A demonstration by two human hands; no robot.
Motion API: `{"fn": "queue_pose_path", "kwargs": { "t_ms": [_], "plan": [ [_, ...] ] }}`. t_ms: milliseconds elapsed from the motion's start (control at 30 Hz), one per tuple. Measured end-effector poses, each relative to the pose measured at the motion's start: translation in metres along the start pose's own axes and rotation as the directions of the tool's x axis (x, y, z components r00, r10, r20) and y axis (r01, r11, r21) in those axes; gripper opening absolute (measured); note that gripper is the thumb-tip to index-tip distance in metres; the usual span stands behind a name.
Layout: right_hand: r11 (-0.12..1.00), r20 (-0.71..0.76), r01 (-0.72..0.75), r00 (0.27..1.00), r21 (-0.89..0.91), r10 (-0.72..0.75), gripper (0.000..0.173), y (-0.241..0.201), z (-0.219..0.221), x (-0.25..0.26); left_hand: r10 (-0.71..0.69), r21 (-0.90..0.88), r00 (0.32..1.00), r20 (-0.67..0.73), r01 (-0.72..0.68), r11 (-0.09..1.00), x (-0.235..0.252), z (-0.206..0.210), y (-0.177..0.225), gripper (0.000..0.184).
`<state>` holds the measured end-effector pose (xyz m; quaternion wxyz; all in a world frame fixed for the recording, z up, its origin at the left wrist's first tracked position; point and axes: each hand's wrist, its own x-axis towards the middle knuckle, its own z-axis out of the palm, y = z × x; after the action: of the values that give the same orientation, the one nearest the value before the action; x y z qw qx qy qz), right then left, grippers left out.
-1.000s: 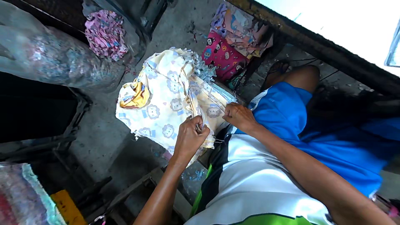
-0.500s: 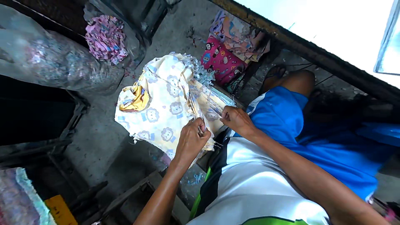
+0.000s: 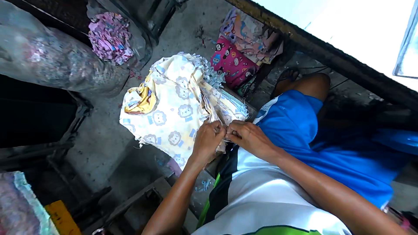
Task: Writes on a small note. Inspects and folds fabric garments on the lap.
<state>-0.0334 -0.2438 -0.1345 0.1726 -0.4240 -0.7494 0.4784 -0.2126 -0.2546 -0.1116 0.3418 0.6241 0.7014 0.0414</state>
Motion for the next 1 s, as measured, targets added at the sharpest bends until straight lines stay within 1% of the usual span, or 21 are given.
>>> {"fn": "queue_pose_path", "kwargs": {
  "t_ms": [100, 200, 233, 300, 367, 433, 467, 500, 600, 667, 700, 733, 800, 867, 933, 1000],
  "plan": [
    [0.998, 0.055, 0.041, 0.998, 0.038, -0.043, 0.024, 0.001, -0.001, -0.004, -0.006, -0.084, 0.999, -0.033, 0.004, 0.996, -0.005, -0.011, -0.007, 0.023],
    [0.993, 0.183, 0.036, 0.982, 0.11, -0.056, 0.028, 0.004, -0.011, -0.006, -0.011, -0.098, 0.997, -0.076, 0.003, 0.995, -0.016, -0.027, -0.015, 0.025],
    [0.993, 0.197, 0.025, 0.979, 0.111, -0.047, 0.028, 0.007, -0.015, -0.005, -0.003, -0.097, 0.996, -0.092, -0.006, 0.995, -0.019, -0.032, -0.017, 0.025],
    [0.998, 0.143, 0.001, 0.99, 0.068, -0.011, 0.021, 0.021, -0.018, 0.0, 0.001, -0.086, 0.995, -0.095, -0.009, 0.996, -0.026, -0.039, -0.018, 0.025],
    [0.999, 0.036, -0.031, 0.999, 0.014, 0.03, 0.015, 0.032, -0.018, 0.008, 0.009, -0.069, 0.995, -0.097, -0.016, 0.997, -0.031, -0.041, -0.015, 0.023],
    [0.997, -0.05, -0.061, 0.997, -0.038, 0.059, 0.014, 0.038, -0.015, 0.02, 0.016, -0.039, 0.995, -0.098, -0.02, 0.999, -0.032, -0.041, -0.013, 0.021],
    [0.995, -0.063, -0.078, 0.995, -0.059, 0.074, 0.014, 0.041, -0.012, 0.027, 0.011, -0.025, 0.996, -0.094, -0.014, 1.0, -0.032, -0.04, -0.012, 0.02],
    [0.993, -0.064, -0.09, 0.994, -0.078, 0.086, 0.015, 0.044, -0.009, 0.034, 0.009, -0.009, 0.996, -0.089, -0.009, 1.0, -0.031, -0.038, -0.01, 0.021],
    [0.979, 0.003, -0.141, 0.99, -0.147, 0.143, 0.023, 0.046, 0.002, 0.048, 0.019, 0.035, 0.996, -0.081, -0.016, 0.999, -0.029, -0.036, -0.008, 0.022],
    [0.966, 0.033, -0.161, 0.985, -0.201, 0.171, 0.028, 0.047, 0.011, 0.05, 0.042, 0.065, 0.995, -0.09, -0.036, 0.997, -0.029, -0.032, -0.009, 0.022],
    [0.964, 0.032, -0.161, 0.985, -0.213, 0.171, 0.028, 0.047, 0.013, 0.049, 0.049, 0.079, 0.994, -0.093, -0.042, 0.996, -0.029, -0.029, -0.01, 0.022],
    [0.964, 0.019, -0.151, 0.987, -0.217, 0.159, 0.026, 0.048, 0.015, 0.047, 0.056, 0.089, 0.994, -0.095, -0.047, 0.995, -0.028, -0.025, -0.011, 0.022],
    [0.971, -0.058, -0.111, 0.993, -0.212, 0.101, 0.023, 0.049, 0.018, 0.041, 0.057, 0.101, 0.993, -0.101, -0.047, 0.994, -0.029, -0.02, -0.01, 0.02],
    [0.978, -0.122, -0.076, 0.991, -0.195, 0.052, 0.025, 0.048, 0.018, 0.039, 0.051, 0.096, 0.993, -0.106, -0.041, 0.995, -0.028, -0.018, -0.008, 0.019],
    [0.98, -0.113, -0.059, 0.993, -0.189, 0.038, 0.03, 0.046, 0.018, 0.041, 0.044, 0.086, 0.993, -0.105, -0.035, 0.996, -0.027, -0.02, -0.007, 0.017],
    [0.977, -0.053, -0.071, 0.997, -0.201, 0.061, 0.031, 0.046, 0.021, 0.044, 0.017, 0.052, 0.995, -0.102, -0.012, 0.999, -0.029, -0.03, -0.006, 0.015]
  ]
}}
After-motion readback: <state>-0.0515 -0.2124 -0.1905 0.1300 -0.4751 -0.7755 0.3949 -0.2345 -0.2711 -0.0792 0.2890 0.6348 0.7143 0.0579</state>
